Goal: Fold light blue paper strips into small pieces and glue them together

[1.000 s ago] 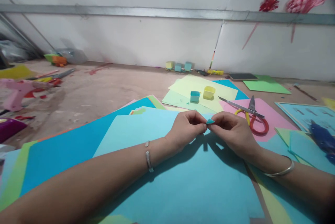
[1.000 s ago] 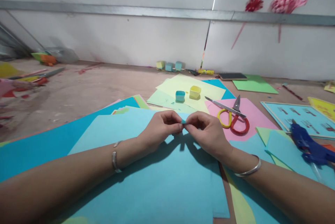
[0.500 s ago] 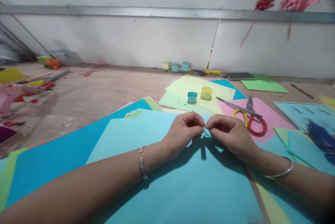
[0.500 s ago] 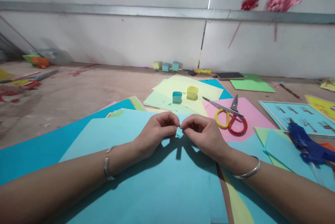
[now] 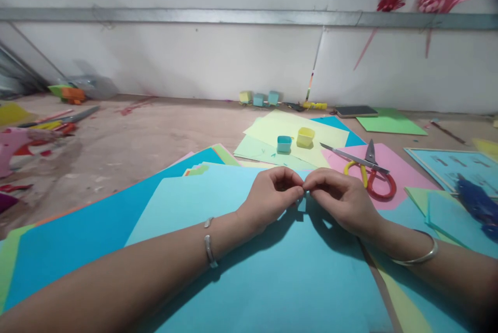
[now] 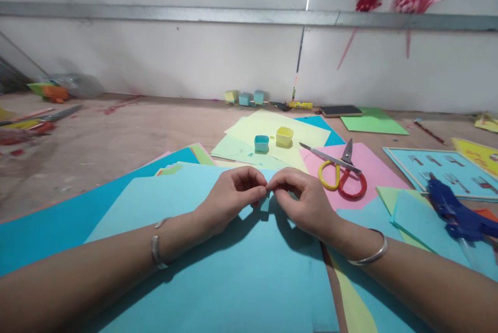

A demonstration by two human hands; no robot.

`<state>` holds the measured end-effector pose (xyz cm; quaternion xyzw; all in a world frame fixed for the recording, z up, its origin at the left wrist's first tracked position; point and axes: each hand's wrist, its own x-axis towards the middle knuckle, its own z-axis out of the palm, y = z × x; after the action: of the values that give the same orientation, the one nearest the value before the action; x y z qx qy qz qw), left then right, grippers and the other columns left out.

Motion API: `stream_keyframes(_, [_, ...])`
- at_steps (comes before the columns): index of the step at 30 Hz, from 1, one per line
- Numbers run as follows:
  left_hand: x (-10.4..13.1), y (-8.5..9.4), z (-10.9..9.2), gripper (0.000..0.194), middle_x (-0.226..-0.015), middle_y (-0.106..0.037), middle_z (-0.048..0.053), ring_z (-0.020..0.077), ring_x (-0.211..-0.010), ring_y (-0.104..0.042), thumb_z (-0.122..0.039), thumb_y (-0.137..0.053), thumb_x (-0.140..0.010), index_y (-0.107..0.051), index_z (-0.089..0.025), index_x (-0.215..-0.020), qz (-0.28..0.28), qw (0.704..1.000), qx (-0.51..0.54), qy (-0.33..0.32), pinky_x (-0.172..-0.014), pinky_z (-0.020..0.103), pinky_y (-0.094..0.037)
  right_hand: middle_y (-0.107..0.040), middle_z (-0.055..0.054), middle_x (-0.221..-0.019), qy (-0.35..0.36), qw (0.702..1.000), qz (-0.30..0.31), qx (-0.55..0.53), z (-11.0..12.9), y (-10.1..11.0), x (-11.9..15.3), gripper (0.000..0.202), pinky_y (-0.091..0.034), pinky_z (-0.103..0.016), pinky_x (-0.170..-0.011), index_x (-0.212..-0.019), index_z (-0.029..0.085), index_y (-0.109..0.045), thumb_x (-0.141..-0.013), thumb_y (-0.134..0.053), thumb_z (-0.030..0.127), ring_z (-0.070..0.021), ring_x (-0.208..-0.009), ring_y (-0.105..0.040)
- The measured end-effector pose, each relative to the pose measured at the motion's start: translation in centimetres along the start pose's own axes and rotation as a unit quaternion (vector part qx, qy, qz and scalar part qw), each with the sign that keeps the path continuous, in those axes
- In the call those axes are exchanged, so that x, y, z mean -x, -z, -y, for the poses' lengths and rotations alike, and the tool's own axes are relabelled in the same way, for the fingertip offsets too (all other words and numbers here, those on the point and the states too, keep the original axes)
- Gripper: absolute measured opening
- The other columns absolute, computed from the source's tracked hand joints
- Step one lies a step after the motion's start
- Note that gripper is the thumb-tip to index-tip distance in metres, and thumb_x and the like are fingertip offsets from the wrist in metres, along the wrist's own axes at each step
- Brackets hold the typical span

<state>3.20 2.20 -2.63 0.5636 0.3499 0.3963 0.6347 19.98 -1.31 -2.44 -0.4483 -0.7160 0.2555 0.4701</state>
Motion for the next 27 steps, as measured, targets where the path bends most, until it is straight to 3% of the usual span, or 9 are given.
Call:
stream_keyframes(5, [0.0,-0.1,-0.1,0.013,-0.068,-0.062,-0.001,0.0113,-0.062,-0.055,-0.013,-0.071,-0.064,-0.062,-0.016,-0.072,-0.027,0.996,-0.074,-0.05,-0.058,0.025,-0.045,-0.066,-0.003,-0.076,-0.036,0.999,-0.019,0.0,-0.2,-0.1,0.2,0.002,-0.053,-0.029,-0.062,-0.079,0.02,-0.062,-0.079,-0.06,0.021,-0.0167,-0.071,-0.063])
stream_keyframes(14, [0.3,-0.4,-0.3,0.005,-0.069,-0.069,0.004,0.0128,-0.06,-0.057,-0.015,-0.071,-0.068,-0.071,-0.013,-0.072,-0.029,0.996,-0.089,0.0,-0.059,0.027,-0.045,-0.061,-0.001,-0.07,-0.022,0.998,-0.011,0.06,-0.2,-0.1,0.3,0.007,-0.047,-0.027,-0.055,-0.075,0.021,-0.056,-0.08,-0.058,0.017,-0.0142,-0.063,-0.057])
stream_keyframes(21, [0.5,-0.3,-0.9,0.007,-0.054,-0.064,0.001,0.0103,-0.05,-0.052,-0.011,-0.074,-0.056,-0.068,-0.015,-0.057,-0.028,0.999,-0.012,0.037,-0.052,0.025,-0.042,-0.058,0.001,-0.069,0.077,0.991,0.015,0.113,0.4,0.1,0.7,0.014,-0.045,-0.026,-0.055,-0.075,0.022,-0.054,-0.081,-0.054,0.009,-0.0127,-0.06,-0.053])
stream_keyframes(25, [0.3,-0.1,-1.0,0.009,-0.052,-0.063,0.001,0.0083,-0.046,-0.052,-0.014,-0.077,-0.054,-0.069,-0.013,-0.057,-0.032,0.994,0.066,0.085,-0.049,0.023,-0.041,-0.067,-0.004,-0.085,0.187,0.971,0.031,0.143,0.0,0.4,0.4,0.02,-0.052,-0.03,-0.07,-0.092,0.022,-0.061,-0.087,-0.049,0.007,-0.0166,-0.078,-0.064])
stream_keyframes(27, [0.2,-0.1,-1.0,0.011,-0.054,-0.064,0.001,0.0075,-0.046,-0.052,-0.015,-0.079,-0.055,-0.069,-0.012,-0.058,-0.038,0.99,0.088,0.102,-0.048,0.022,-0.042,-0.068,-0.005,-0.09,0.204,0.967,0.026,0.151,-0.2,0.5,0.2,0.021,-0.054,-0.03,-0.073,-0.095,0.022,-0.062,-0.086,-0.05,0.007,-0.0179,-0.084,-0.066])
